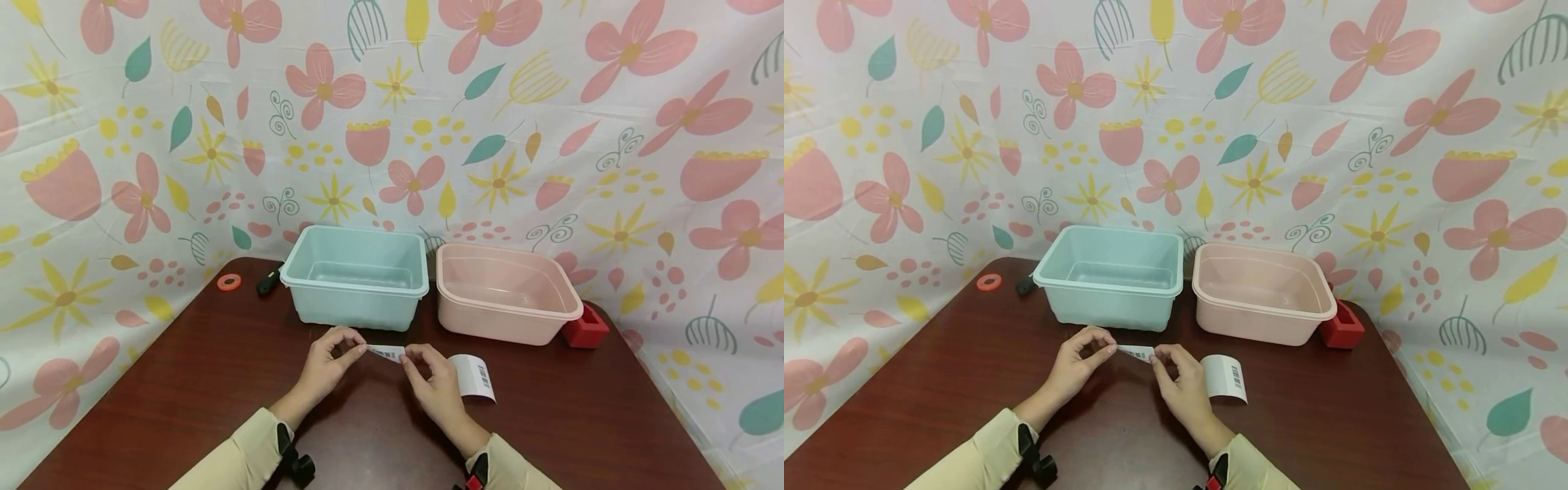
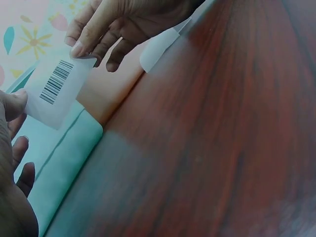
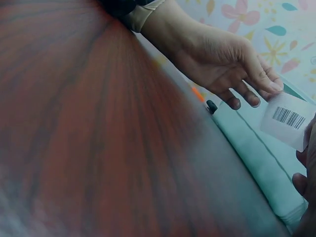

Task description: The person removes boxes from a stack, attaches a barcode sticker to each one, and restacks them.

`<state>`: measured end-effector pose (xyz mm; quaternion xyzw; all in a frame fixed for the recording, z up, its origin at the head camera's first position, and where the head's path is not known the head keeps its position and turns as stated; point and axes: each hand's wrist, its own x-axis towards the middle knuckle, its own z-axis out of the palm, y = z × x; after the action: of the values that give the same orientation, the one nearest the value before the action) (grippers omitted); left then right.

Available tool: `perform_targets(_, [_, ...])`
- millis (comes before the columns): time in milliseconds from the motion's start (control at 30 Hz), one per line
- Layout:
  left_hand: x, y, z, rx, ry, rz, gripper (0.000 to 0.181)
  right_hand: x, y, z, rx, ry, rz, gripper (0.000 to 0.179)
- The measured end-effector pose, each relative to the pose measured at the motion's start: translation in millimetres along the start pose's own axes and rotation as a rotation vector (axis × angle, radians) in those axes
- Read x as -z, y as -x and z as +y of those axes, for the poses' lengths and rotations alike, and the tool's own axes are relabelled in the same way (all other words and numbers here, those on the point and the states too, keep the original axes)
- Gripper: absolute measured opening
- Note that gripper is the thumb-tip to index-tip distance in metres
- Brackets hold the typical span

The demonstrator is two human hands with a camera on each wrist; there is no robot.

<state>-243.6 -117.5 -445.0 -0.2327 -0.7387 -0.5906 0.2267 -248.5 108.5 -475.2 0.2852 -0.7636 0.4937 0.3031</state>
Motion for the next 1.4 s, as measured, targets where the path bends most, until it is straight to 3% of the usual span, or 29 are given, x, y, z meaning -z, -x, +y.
perform_targets(133, [1.1,-0.4,6.1,-0.027,0.012,0.002,0.012,-2,-0.2,0,-0.024,-0.028,0.013,0.010])
perform_targets(333, [1.6,-0.7,6.2,0.025,0.005,0.021,0.020,-10,-5.3,0,-0.013,-0.044,0.043,0.010])
perform_targets(433, [1.3,-1.7,6.6,0.033,0.002,0.091,0.018,-17,-8.9,0,-0.028,-0.041,0.061,0.010])
perform_targets(667, [1.7,-3.0,7.3,0.035,-0.017,0.299,0.010,-43,-18.7,-3,-0.170,-0.064,0.113,0.018])
perform_targets(900, [4.9,-7.6,3.1,0.028,-0.033,0.355,0.009,-59,-29.0,-4,-0.179,-0.068,0.176,0.006])
perform_targets(1167, [8.5,-18.6,-39.9,0.101,-0.062,0.427,0.010,-72,-42.1,7,-0.091,0.004,0.186,0.007])
perform_targets(1400, [12.1,-24.7,-55.2,0.098,-0.111,0.488,0.014,-86,-49.7,16,-0.097,0.058,0.193,0.007])
